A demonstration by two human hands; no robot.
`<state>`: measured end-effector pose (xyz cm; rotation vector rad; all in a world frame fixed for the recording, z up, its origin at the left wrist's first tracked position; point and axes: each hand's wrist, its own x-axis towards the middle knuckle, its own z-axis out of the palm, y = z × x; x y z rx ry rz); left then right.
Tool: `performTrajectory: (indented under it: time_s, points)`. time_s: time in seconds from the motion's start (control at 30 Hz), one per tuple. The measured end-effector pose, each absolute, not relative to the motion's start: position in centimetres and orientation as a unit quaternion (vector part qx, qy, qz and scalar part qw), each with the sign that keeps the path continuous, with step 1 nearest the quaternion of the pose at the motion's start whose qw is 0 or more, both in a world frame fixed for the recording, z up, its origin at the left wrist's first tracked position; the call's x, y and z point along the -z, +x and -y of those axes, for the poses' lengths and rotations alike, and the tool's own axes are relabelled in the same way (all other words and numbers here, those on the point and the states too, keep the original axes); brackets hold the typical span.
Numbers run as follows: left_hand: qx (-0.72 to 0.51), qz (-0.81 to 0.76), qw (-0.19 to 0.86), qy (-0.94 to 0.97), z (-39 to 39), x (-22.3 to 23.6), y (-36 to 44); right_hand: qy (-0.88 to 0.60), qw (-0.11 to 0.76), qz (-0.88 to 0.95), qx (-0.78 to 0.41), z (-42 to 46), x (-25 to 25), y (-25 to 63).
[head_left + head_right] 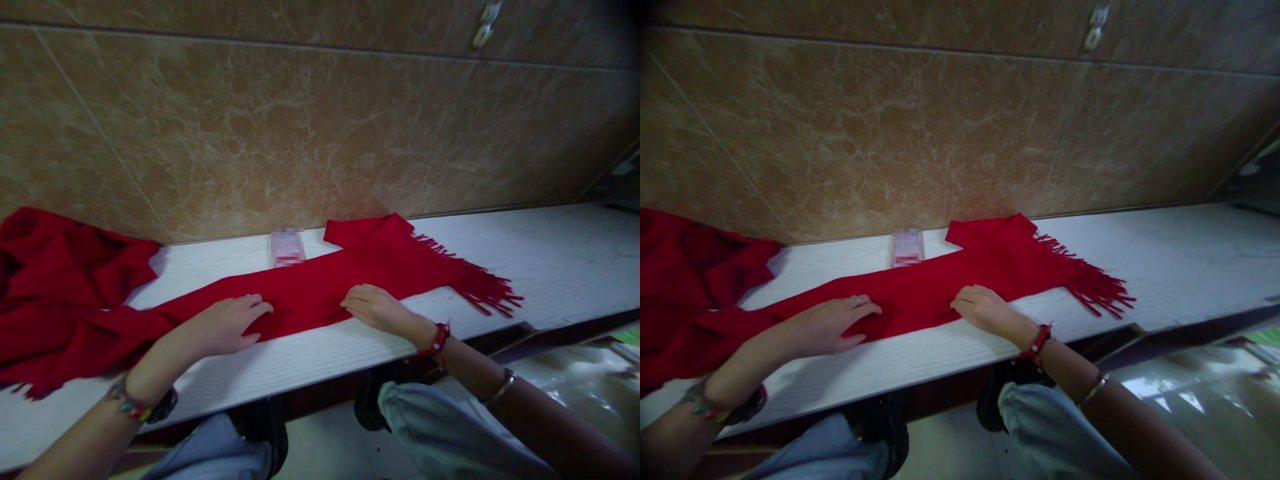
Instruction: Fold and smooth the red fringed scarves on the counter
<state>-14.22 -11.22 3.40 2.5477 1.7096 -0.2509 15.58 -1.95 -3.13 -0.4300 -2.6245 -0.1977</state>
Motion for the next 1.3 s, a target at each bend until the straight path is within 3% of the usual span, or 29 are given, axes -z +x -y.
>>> performTrajectory:
  time_s: [0.33, 0.5, 0.7, 0.87, 1.0, 1.17, 1.3]
  points:
    - [0.091, -0.539, -0.094, 0.832, 10.8, -1.5, -10.2, -0.168, 0.279, 0.945, 0.023, 2.0, 2.6, 15.6]
    - [0.114, -0.589, -0.101, 0.794, 11.6, -2.5, -9.6, -0.164, 0.248, 0.954, 0.038, 2.0, 2.6, 15.6]
    - [0.114, -0.565, -0.098, 0.811, 12.8, -3.2, -9.8, -0.156, 0.284, 0.946, 0.028, 1.9, 2.2, 16.6]
    - [0.133, -0.546, -0.101, 0.821, 13.0, -2.3, -9.9, -0.153, 0.204, 0.966, 0.048, 2.5, 2.2, 17.0]
    - [0.123, -0.547, -0.111, 0.82, 12.8, -1.7, -9.6, -0.193, 0.221, 0.951, 0.094, 3.0, 2.3, 16.6]
    - [0.101, -0.546, -0.135, 0.821, 12.3, -1.6, -9.2, -0.156, 0.15, 0.964, 0.156, 2.9, 1.9, 16.4]
    - [0.097, -0.554, -0.136, 0.815, 12.1, -1.8, -9.3, -0.169, 0.154, 0.959, 0.165, 2.8, 1.6, 16.4]
